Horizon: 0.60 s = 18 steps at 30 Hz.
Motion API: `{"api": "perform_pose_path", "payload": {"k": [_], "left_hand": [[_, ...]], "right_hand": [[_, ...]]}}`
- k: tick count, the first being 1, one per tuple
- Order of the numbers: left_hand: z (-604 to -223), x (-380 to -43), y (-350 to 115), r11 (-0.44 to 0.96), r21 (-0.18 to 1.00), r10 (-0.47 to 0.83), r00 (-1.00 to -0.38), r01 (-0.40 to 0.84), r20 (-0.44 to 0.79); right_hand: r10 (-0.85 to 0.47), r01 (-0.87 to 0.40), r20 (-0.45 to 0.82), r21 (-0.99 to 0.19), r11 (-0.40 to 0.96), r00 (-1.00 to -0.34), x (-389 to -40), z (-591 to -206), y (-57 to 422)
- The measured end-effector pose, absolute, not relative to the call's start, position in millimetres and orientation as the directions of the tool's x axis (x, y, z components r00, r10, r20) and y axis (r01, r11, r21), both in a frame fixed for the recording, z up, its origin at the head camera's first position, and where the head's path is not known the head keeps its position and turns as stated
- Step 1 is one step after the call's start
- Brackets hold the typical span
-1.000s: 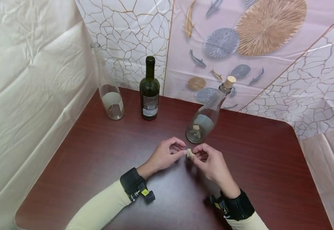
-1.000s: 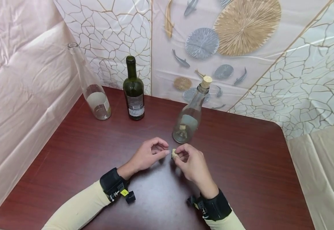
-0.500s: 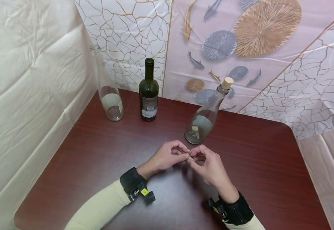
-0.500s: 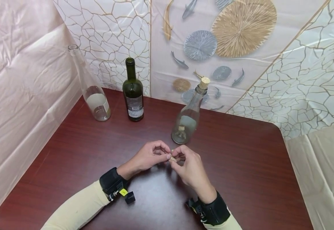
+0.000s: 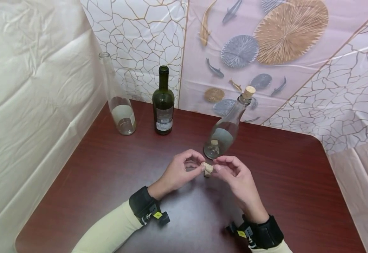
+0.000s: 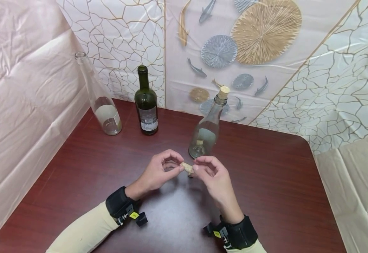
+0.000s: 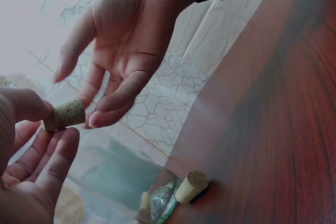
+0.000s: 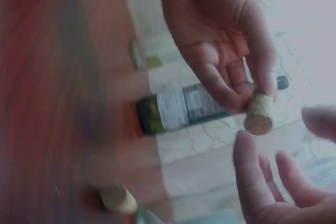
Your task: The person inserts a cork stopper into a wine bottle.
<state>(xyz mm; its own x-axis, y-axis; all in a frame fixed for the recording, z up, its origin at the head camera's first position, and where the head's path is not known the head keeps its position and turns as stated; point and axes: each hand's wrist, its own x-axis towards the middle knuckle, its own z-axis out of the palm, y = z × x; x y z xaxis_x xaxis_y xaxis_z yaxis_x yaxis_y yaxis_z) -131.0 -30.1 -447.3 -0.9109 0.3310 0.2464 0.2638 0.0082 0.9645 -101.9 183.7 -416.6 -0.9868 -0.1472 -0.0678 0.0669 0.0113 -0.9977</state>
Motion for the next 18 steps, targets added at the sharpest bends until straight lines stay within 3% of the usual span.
{"api": "perform_pose_path", "payload": {"k": [3,6,11,18], "left_hand": [[-446,-129,-30,-0.010,0.931,0.330,-0.878,0.364,0.346],[-446,-128,-30,-0.034,0.906,0.340,-0.848,0.422,0.408],[-447,-128,-31,-0.036,0.903,0.355,-0.839,0.428,0.412],[-447,-125,-32,-0.020,0.909,0.396,-0.831,0.417,0.390]], "right_hand": [[-0.178,0.213,-0.179,-0.958,-0.190,-0.968,-104,-419,185],[-0.239,0.309,-0.243,-0.903,-0.297,-0.940,-106,-423,186],[-0.296,0.410,-0.315,-0.840,-0.356,-0.902,-107,-429,185],[-0.300,0.433,-0.334,-0.818,-0.378,-0.894,-107,-433,183]]}}
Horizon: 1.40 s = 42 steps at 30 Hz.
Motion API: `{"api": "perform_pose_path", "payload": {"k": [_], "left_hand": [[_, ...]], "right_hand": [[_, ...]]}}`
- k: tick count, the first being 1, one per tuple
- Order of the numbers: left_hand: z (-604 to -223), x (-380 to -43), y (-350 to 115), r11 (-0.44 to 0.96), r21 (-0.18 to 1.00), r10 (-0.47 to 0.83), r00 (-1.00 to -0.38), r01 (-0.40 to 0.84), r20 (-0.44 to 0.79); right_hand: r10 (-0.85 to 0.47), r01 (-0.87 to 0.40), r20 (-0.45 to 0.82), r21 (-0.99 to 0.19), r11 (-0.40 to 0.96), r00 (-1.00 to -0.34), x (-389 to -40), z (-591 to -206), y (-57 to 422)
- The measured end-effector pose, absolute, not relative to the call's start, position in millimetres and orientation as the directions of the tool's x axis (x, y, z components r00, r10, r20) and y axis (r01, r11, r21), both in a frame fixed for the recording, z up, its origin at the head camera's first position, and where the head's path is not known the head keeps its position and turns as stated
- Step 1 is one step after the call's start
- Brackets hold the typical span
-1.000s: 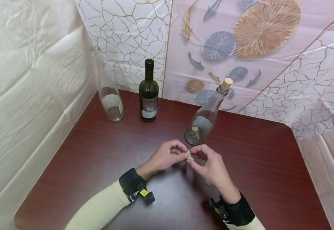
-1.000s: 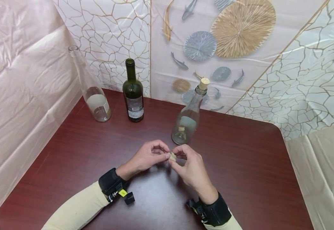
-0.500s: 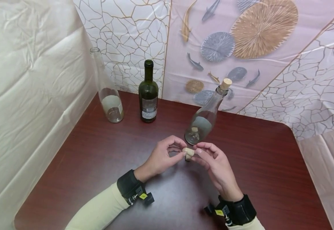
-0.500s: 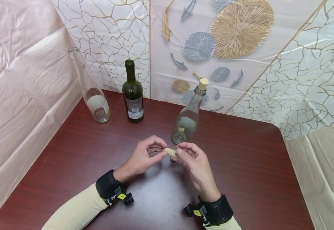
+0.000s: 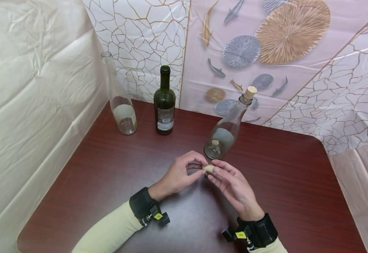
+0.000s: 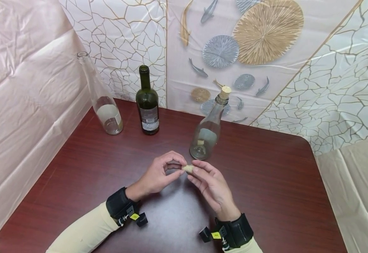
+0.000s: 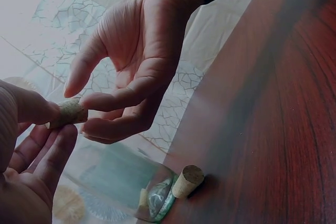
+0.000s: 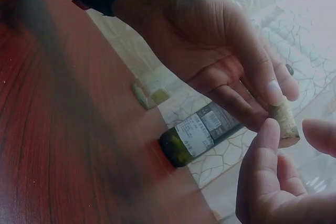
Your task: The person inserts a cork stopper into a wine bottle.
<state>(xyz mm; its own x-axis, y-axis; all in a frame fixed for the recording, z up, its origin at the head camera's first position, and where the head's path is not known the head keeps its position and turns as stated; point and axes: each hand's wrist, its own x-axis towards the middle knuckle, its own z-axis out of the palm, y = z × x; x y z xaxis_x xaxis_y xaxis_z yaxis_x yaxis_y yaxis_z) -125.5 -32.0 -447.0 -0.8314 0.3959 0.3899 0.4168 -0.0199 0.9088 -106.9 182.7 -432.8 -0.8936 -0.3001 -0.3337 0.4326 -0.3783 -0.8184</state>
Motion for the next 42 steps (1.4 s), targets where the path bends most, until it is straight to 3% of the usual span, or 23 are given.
{"api": "perform_pose_path", "payload": {"k": [30,36,42], "left_hand": [[-444,-126,-34,-0.010,0.920,0.431,-0.828,0.391,0.357],[-443,-137,-48,-0.079,0.914,0.306,-0.863,0.398,0.402],[-432,-163,-79,-0.070,0.934,0.044,-0.934,0.350,0.354]], "right_hand": [[-0.329,0.416,-0.292,-0.805,-0.423,-0.898,-106,-436,189],[-0.303,0.416,-0.307,-0.807,-0.420,-0.902,-106,-435,190],[-0.298,0.430,-0.330,-0.813,-0.393,-0.896,-105,-435,191]]}}
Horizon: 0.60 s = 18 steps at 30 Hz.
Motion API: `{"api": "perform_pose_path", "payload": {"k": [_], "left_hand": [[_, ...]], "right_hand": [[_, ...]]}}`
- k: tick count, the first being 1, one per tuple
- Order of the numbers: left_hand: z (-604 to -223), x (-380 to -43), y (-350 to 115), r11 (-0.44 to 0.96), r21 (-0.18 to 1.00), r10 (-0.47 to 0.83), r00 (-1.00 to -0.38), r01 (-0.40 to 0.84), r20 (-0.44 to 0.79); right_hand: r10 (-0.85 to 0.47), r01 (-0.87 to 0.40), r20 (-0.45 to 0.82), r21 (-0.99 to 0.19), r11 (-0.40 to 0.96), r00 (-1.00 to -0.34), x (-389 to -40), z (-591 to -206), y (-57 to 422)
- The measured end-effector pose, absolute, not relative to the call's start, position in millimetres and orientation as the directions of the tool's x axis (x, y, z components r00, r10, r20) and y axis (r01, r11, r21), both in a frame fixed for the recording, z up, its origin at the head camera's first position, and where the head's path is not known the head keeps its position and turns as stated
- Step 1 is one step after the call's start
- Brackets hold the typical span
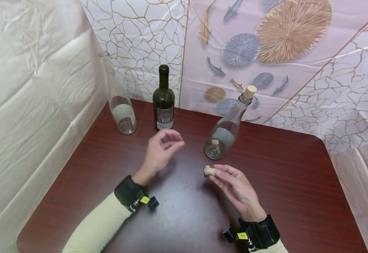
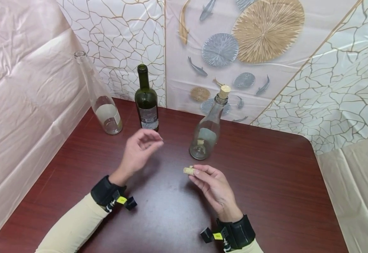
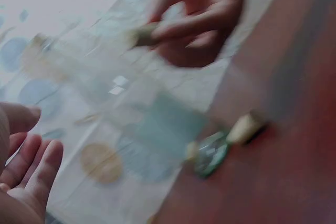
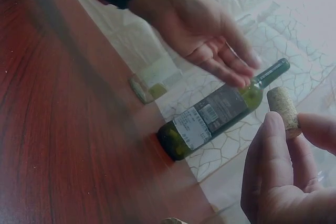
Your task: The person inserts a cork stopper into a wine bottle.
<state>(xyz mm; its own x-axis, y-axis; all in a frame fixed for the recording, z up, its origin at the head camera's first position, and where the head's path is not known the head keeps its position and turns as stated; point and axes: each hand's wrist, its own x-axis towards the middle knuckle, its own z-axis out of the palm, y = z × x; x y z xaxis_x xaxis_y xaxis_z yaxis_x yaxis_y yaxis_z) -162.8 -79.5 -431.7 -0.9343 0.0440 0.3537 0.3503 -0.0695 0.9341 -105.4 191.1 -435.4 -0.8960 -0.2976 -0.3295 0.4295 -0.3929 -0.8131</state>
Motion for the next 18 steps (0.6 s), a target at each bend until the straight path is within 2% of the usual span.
{"api": "perform_pose_path", "payload": {"k": [6,18], "left_hand": [[-409,-191,-107,-0.069,0.917,-0.131,-0.915,0.393,0.382],[-377,-239,-136,0.053,0.890,-0.266,-0.853,0.453,0.450]], "right_hand": [[-0.288,0.443,-0.352,-0.817,-0.370,-0.891,-104,-436,193],[-0.253,0.448,-0.378,-0.822,-0.351,-0.891,-102,-436,196]]}}
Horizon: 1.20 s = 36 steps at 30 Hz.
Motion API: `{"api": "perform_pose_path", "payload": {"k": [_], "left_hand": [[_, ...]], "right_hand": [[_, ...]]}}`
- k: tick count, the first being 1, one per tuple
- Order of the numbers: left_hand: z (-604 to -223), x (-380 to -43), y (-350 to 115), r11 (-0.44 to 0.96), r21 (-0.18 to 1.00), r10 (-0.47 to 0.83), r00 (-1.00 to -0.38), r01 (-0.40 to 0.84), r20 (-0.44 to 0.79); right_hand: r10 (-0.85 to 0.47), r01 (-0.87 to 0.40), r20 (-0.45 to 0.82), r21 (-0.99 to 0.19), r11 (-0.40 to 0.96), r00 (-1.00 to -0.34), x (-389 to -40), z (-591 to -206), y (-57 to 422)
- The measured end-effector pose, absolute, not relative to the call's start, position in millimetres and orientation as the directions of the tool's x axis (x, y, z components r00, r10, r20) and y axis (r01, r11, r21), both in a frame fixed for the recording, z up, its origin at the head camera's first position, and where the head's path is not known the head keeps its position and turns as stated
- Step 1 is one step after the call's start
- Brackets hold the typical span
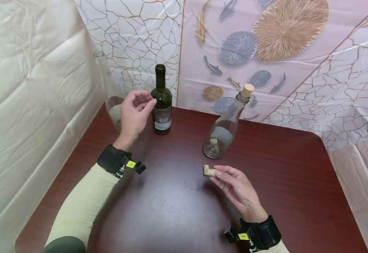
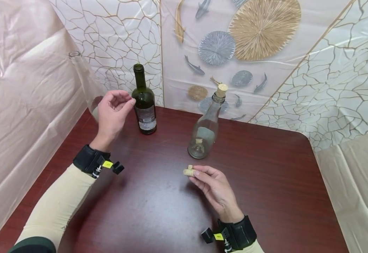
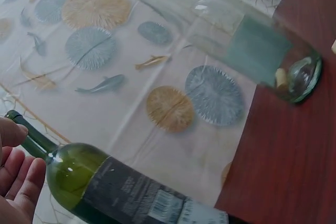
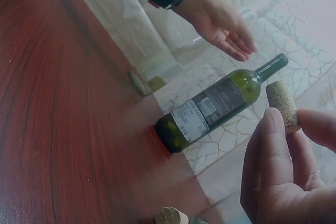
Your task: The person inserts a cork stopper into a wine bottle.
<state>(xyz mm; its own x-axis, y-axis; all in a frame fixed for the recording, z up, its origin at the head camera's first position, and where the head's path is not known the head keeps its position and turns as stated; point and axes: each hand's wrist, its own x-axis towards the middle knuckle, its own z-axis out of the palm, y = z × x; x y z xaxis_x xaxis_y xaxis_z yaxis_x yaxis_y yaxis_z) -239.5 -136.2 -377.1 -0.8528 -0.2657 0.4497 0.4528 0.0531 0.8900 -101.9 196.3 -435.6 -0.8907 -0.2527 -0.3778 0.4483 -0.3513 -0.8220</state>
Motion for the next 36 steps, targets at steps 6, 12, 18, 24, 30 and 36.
{"api": "perform_pose_path", "payload": {"k": [6,12,18,24,30,36], "left_hand": [[-359,-254,-137,0.070,0.879,-0.262,-0.841,0.472,0.473],[-345,-267,-134,0.085,0.899,-0.244,-0.866,0.429,0.436],[-341,-279,-132,0.215,0.910,-0.200,-0.896,0.354,0.395],[-339,-288,-132,0.303,0.901,-0.168,-0.913,0.312,0.372],[-340,-288,-132,0.343,0.881,-0.144,-0.909,0.325,0.391],[-340,-286,-128,0.337,0.881,-0.121,-0.912,0.333,0.391]], "right_hand": [[-0.258,0.444,-0.370,-0.824,-0.352,-0.892,-101,-435,197],[-0.256,0.443,-0.369,-0.822,-0.358,-0.893,-101,-436,198],[-0.252,0.442,-0.370,-0.823,-0.357,-0.894,-100,-437,198],[-0.250,0.440,-0.371,-0.827,-0.349,-0.895,-99,-438,198],[-0.252,0.428,-0.356,-0.833,-0.351,-0.900,-98,-440,198],[-0.250,0.419,-0.347,-0.838,-0.351,-0.904,-97,-443,199]]}}
